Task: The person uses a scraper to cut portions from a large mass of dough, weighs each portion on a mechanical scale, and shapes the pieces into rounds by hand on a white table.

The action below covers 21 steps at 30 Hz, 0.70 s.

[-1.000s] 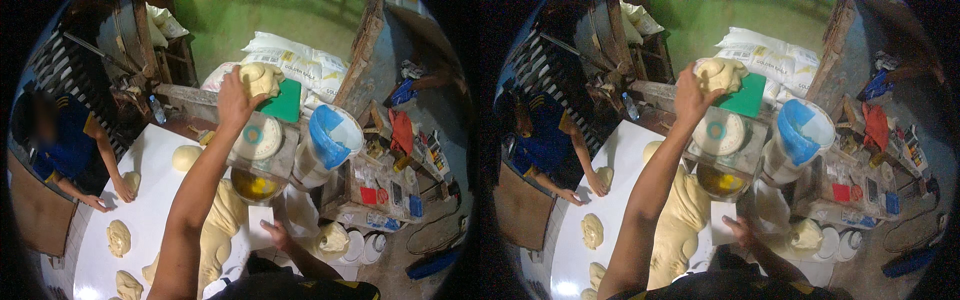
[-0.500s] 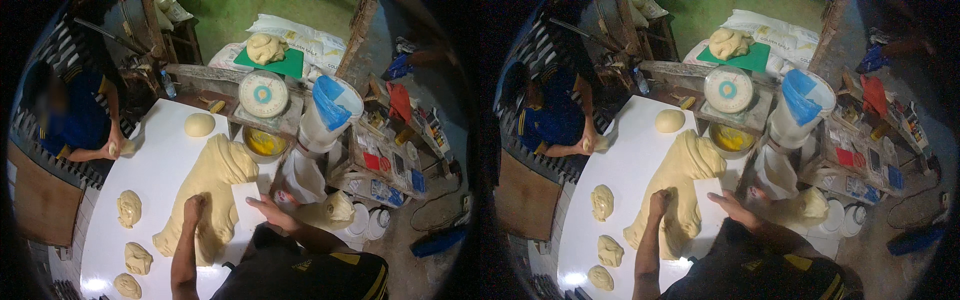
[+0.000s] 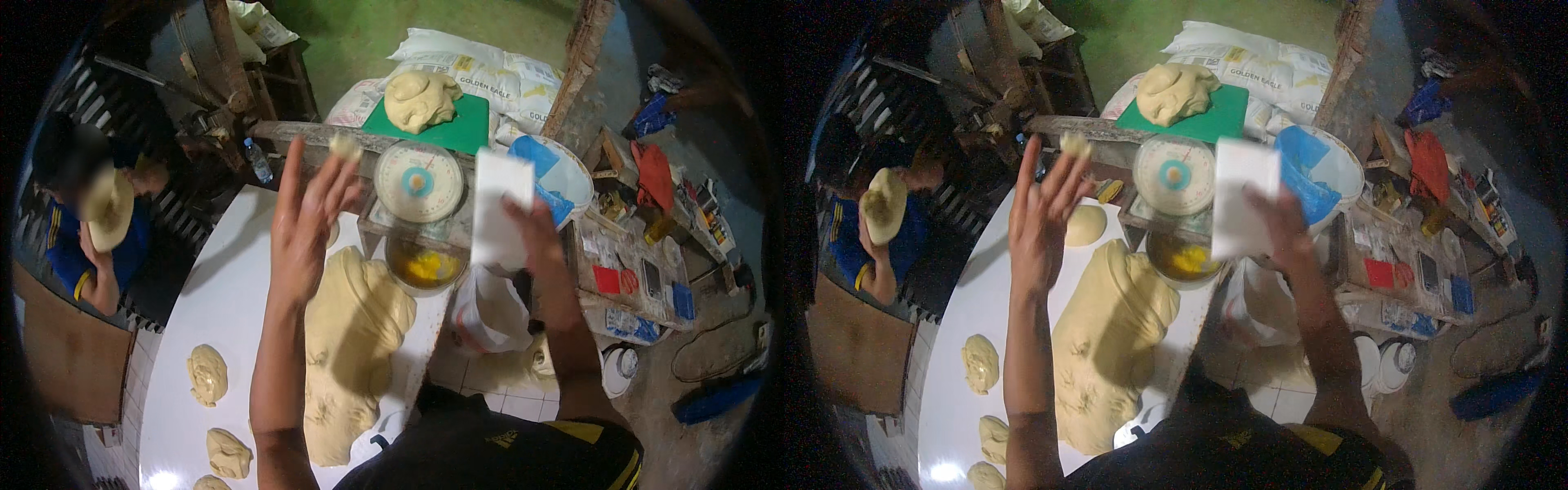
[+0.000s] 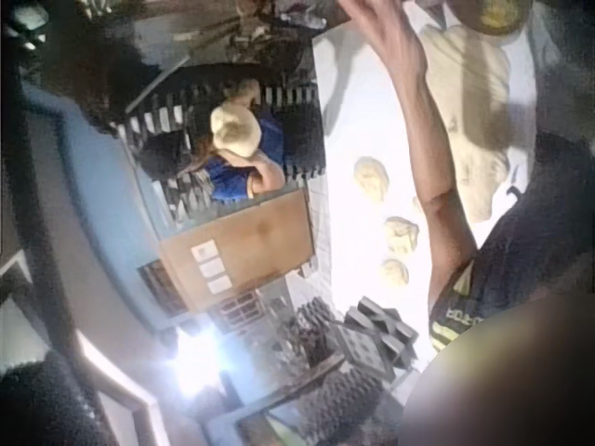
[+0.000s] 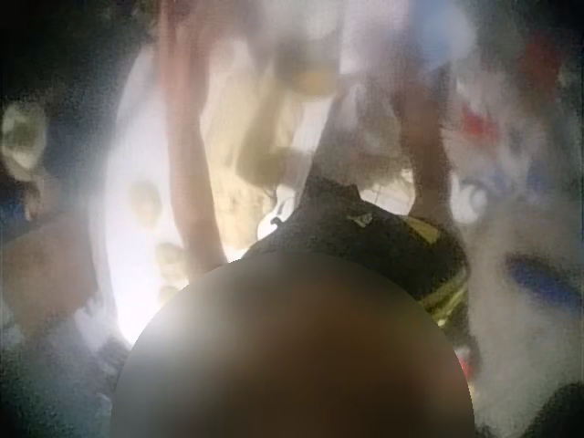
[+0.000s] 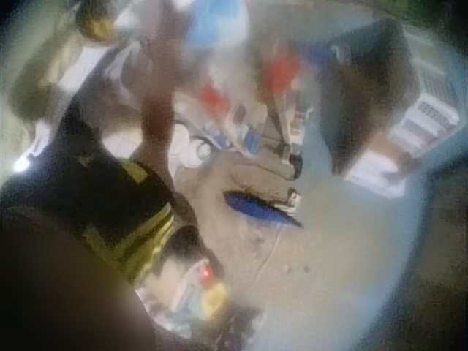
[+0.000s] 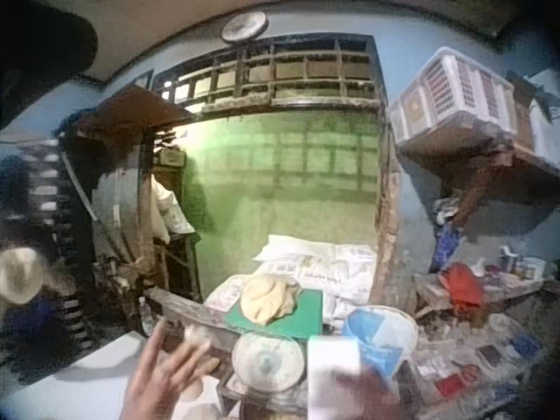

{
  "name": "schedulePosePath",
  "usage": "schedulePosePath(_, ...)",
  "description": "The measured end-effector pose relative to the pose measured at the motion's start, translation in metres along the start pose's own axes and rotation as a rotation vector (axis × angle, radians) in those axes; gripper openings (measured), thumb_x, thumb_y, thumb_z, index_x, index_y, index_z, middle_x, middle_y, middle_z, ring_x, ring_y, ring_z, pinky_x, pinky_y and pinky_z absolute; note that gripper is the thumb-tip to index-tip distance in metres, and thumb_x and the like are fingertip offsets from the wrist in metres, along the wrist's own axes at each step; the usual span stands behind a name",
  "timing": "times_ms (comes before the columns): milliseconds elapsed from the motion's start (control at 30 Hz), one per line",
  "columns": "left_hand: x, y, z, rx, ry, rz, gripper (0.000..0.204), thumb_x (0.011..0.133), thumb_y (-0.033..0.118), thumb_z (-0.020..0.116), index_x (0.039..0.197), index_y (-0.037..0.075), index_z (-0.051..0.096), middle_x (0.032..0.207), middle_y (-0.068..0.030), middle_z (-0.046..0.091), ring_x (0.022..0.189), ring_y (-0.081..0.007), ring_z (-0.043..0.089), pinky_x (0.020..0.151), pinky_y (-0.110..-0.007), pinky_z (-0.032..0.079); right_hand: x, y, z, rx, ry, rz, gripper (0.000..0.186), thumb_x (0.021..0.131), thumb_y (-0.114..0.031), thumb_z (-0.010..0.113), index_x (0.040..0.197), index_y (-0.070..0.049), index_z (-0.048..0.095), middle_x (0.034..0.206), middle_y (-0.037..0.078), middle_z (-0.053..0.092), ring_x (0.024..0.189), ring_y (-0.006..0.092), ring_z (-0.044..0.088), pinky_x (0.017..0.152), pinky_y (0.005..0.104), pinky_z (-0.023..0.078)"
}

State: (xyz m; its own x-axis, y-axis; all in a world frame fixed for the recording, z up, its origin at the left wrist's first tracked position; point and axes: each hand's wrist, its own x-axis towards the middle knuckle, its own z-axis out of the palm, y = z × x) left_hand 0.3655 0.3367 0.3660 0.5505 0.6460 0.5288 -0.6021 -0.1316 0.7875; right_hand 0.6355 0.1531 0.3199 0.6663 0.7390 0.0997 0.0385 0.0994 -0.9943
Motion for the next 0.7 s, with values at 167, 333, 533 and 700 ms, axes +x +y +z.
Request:
schedulePosePath(167, 0.126, -0.056, 0.027, 0.694, -0.117, 0.079, 0.061, 0.103, 0.036, 0.057, 0.15, 0.001, 0.043, 0.152, -0.0239, 0.046, 0.141, -0.0345, 0.046, 0.114, -0.043, 0.037, 0.084, -0.051, -0.01, 0.018, -0.007, -0.249, 0.042, 0.095, -0.029, 0.067, 0.126, -0.001, 0.062, 0.104, 0.006, 0.069, 0.088, 0.0142, 0.066, 0.078, 0.0306, 0.052)
schedulePosePath(333, 0.144, -0.124, 0.025, 1.437, -0.153, 0.514, 0.058, 0.095, 0.047, 0.063, 0.137, 0.006, 0.061, 0.14, -0.0172, 0.059, 0.138, -0.0335, 0.048, 0.12, -0.055, 0.019, 0.104, -0.041, -0.015, -0.095, -0.022, -0.247, 0.043, 0.096, -0.028, 0.067, 0.128, 0.001, 0.06, 0.11, 0.007, 0.068, 0.094, 0.0144, 0.064, 0.082, 0.0302, 0.051)
schedulePosePath(533, 0.024, -0.098, -0.026, 1.149, 0.171, 0.231, 0.042, 0.09, 0.019, 0.074, 0.128, 0.005, 0.065, 0.119, -0.015, 0.069, 0.114, -0.0337, 0.063, 0.11, -0.049, 0.037, 0.076, 0.009, -0.042, -0.009, 0.014, -0.101, 0.043, 0.096, -0.025, 0.069, 0.128, 0.001, 0.06, 0.115, 0.008, 0.068, 0.099, 0.0154, 0.064, 0.089, 0.0325, 0.051)
schedulePosePath(700, -0.168, -0.172, -0.186, 1.77, -0.041, -0.171, 0.035, 0.091, 0.012, 0.069, 0.125, 0.006, 0.066, 0.112, -0.014, 0.069, 0.104, -0.0298, 0.063, 0.094, -0.043, 0.044, 0.035, 0.07, -0.027, -0.133, -0.022, -0.039, 0.041, 0.096, -0.025, 0.069, 0.126, 0.002, 0.061, 0.112, 0.008, 0.069, 0.095, 0.0156, 0.065, 0.085, 0.0338, 0.052)
